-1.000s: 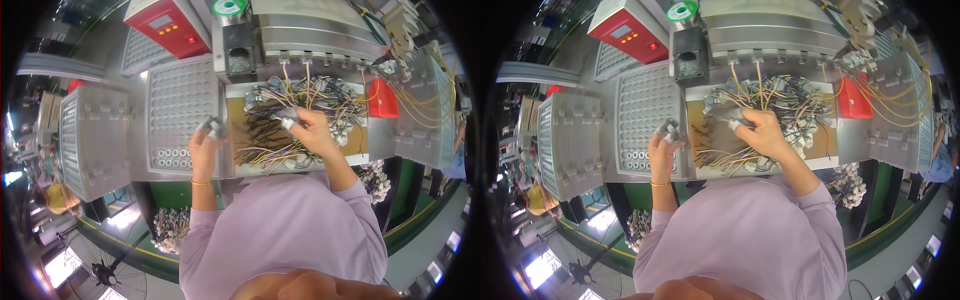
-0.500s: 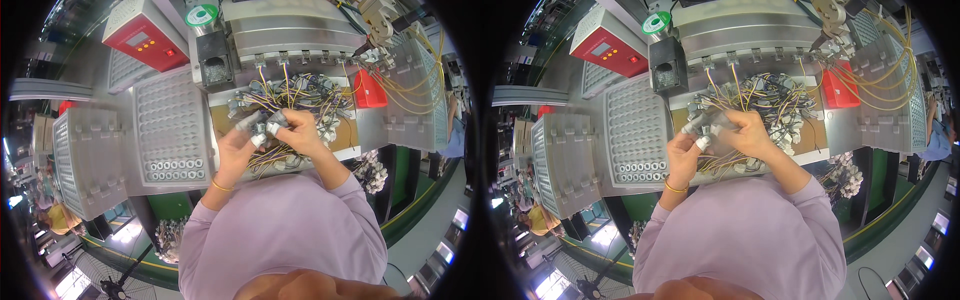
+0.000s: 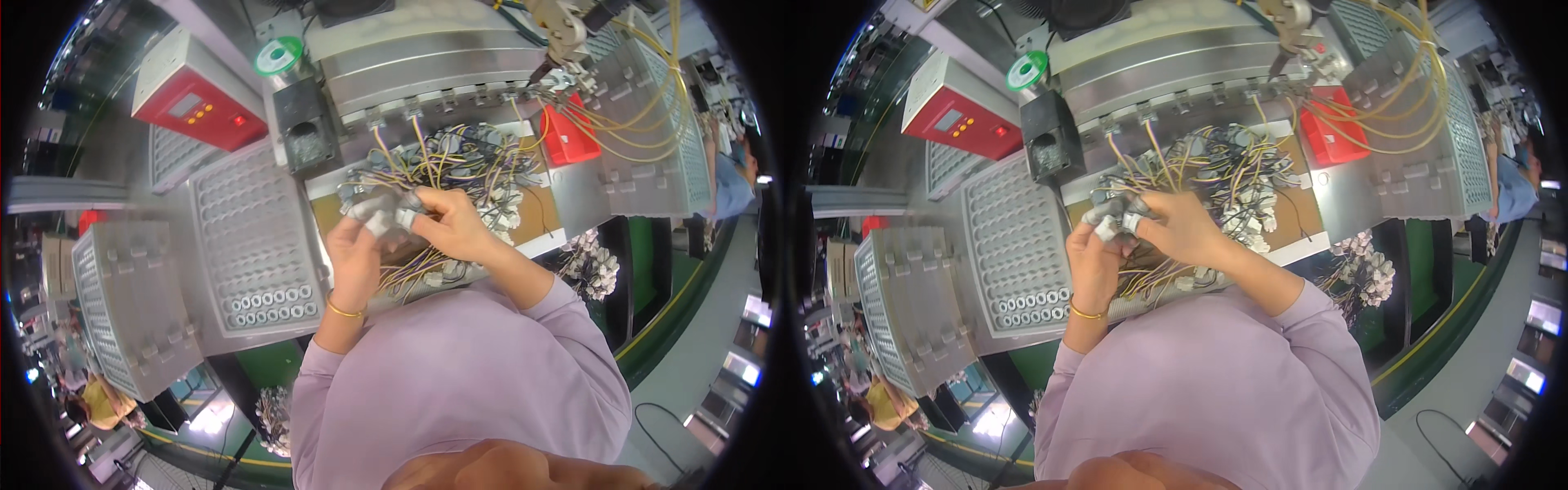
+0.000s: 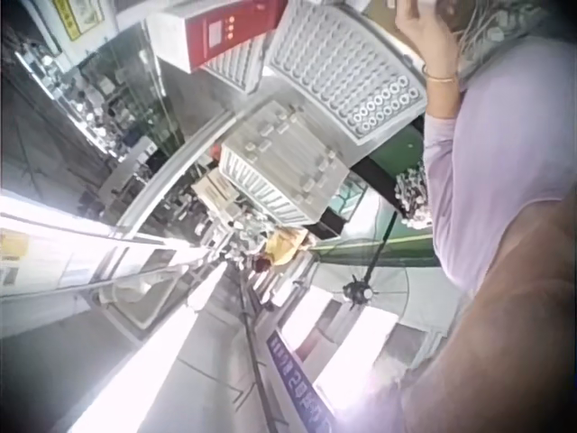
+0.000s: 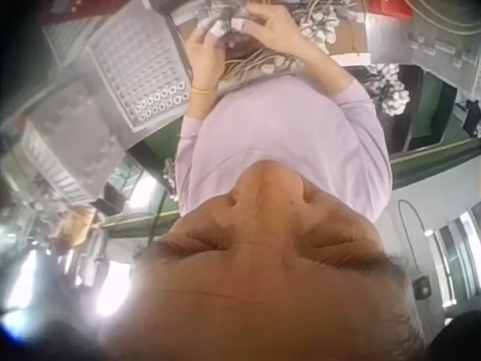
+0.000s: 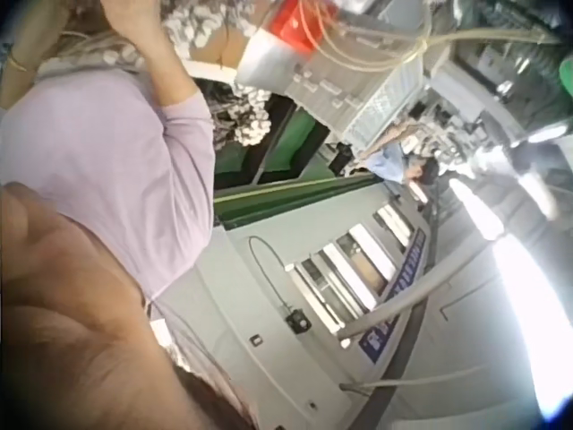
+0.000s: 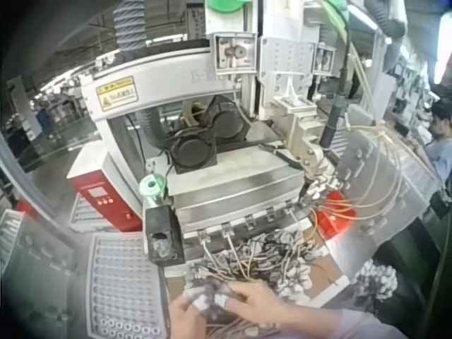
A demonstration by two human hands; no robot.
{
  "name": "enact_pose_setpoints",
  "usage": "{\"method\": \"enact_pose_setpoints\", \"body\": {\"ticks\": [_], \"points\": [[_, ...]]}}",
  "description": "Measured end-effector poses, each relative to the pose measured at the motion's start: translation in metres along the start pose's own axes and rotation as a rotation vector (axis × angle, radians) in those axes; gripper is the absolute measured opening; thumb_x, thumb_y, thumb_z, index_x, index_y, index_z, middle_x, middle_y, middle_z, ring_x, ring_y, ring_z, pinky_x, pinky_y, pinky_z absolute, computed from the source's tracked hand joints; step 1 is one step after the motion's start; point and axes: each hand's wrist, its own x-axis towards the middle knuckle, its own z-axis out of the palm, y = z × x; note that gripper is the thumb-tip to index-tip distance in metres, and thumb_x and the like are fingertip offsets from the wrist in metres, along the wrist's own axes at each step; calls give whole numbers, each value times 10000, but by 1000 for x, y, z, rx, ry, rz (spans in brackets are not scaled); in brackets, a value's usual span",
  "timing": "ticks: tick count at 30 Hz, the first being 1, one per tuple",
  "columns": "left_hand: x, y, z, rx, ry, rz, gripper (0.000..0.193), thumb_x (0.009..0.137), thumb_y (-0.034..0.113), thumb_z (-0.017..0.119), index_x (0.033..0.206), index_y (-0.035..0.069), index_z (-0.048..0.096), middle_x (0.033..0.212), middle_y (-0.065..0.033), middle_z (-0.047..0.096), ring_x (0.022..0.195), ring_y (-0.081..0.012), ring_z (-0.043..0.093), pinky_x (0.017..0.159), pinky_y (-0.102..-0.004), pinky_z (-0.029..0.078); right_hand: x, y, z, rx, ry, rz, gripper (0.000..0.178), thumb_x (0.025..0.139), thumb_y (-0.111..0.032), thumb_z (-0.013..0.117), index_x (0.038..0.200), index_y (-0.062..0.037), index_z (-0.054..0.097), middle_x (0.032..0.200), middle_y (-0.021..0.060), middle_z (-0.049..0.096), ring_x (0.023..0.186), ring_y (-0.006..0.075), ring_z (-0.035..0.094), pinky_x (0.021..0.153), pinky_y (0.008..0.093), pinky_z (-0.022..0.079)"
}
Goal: The person connects multiple wires into electronic components by hand at a manual assembly station.
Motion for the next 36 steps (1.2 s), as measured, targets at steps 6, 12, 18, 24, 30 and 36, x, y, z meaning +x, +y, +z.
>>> {"method": "enact_pose_setpoints", "body": {"ticks": [6,12,18,24,30,36], "points": [[5,0,20,-222,-239,-156,356,844,123,526,1167,-9,456,951,-79,569,710,-138,564,567,-223,461,1,15,-23,87,-76,22,113,757,-63,569,854,-8,584,660,-8,559,592,31,482,497,191,387],[22,-57,9,809,-400,347,413,794,65,530,1199,34,455,1187,-133,489,961,-239,546,802,-312,447,21,13,-61,269,554,-44,113,756,-51,536,836,0,597,692,20,588,558,61,536,457,181,390],[20,-45,12,903,-352,409,352,762,53,553,1113,37,536,1143,-160,517,1005,-318,518,866,-330,403,46,44,-61,290,652,47,96,772,-66,521,774,19,564,641,28,548,414,88,478,335,212,315],[8,-28,-8,791,-226,401,263,770,34,548,1030,16,587,1016,-163,586,925,-278,572,811,-294,428,53,44,-55,303,700,18,93,767,-63,528,729,22,532,598,45,517,381,101,455,338,227,341],[-7,-37,-31,938,-271,325,232,764,26,562,991,-1,602,907,-143,617,816,-228,581,741,-282,435,53,44,-54,172,746,59,155,747,-78,564,661,9,470,493,42,491,388,107,490,339,239,384],[-16,-59,-38,1211,-467,449,244,623,44,659,862,2,629,700,-153,553,661,-301,513,620,-347,425,48,18,-40,235,748,98,176,751,-93,559,680,53,492,569,83,543,424,150,540,390,258,446]]}}
